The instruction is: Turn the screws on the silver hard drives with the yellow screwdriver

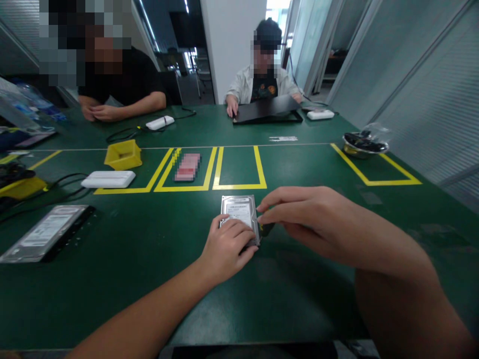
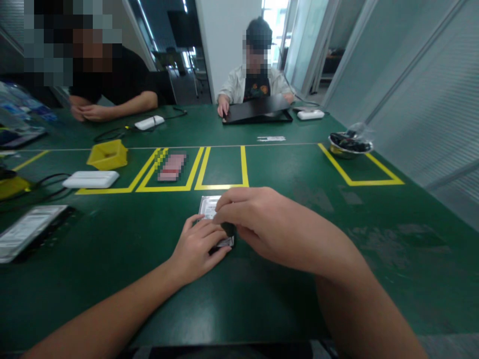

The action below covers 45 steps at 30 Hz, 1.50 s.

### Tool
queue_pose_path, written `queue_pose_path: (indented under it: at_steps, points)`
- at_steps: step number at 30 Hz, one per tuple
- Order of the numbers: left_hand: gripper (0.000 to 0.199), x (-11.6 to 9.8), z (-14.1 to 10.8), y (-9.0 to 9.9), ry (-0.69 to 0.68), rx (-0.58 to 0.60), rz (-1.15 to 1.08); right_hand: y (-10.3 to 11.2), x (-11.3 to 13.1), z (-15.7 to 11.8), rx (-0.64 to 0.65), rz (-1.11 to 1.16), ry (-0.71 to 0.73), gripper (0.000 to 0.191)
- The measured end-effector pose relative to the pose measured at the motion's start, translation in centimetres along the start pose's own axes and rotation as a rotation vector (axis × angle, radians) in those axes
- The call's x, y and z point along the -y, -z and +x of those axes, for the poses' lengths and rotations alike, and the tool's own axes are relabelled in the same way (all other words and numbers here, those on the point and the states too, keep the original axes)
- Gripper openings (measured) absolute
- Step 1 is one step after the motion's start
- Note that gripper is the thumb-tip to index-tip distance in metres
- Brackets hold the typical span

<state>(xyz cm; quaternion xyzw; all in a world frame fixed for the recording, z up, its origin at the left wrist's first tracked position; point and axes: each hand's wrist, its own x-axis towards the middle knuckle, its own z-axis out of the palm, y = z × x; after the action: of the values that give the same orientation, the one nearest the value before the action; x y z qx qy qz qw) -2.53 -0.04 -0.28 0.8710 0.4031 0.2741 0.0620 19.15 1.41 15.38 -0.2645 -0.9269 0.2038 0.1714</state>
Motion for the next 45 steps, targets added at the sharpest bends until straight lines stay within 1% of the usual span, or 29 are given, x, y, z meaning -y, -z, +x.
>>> queue_pose_path:
  at_steps: [3,8,10,12,15,20,25,30,35,40,45]
  points:
    - [0.011,0.0,-0.03,-0.03,0.0,-0.002,-0.003,-0.04,0.0,0.04,0.005,-0.023,-0.016,0.027]
    - [0.013,0.02,-0.07,-0.09,0.003,0.001,-0.002,-0.32,0.09,0.29,-0.024,-0.134,-0.099,0.015]
    - [0.012,0.05,-0.08,-0.12,0.004,0.002,0.0,-0.43,0.05,0.35,-0.026,-0.148,-0.104,0.013]
    - [0.012,0.06,-0.09,-0.13,0.004,0.002,0.001,-0.45,0.0,0.36,-0.028,-0.128,-0.08,0.012]
    - [0.013,0.04,-0.06,-0.1,0.006,-0.004,0.002,-0.38,0.04,0.32,-0.033,-0.091,-0.034,0.015]
    - [0.014,0.04,-0.03,-0.07,0.001,0.005,0.0,-0.31,0.09,0.34,-0.027,-0.097,-0.008,0.024]
    - [0.012,0.11,-0.03,-0.1,-0.002,0.005,-0.001,-0.39,-0.19,0.34,-0.018,-0.09,0.026,0.026]
    - [0.013,0.1,0.0,-0.08,-0.001,0.004,-0.005,-0.62,-0.32,0.32,-0.036,-0.16,-0.018,0.023]
    - [0.014,0.09,-0.03,-0.12,-0.001,-0.005,-0.006,-0.83,-0.15,0.46,-0.002,-0.151,-0.112,0.019]
    - [0.014,0.1,-0.06,-0.13,-0.006,-0.003,-0.004,-0.77,-0.17,0.54,-0.01,-0.16,-0.097,0.017]
    - [0.014,0.03,-0.01,-0.07,-0.002,-0.005,0.007,-0.48,-0.24,0.25,-0.002,-0.095,-0.052,0.018]
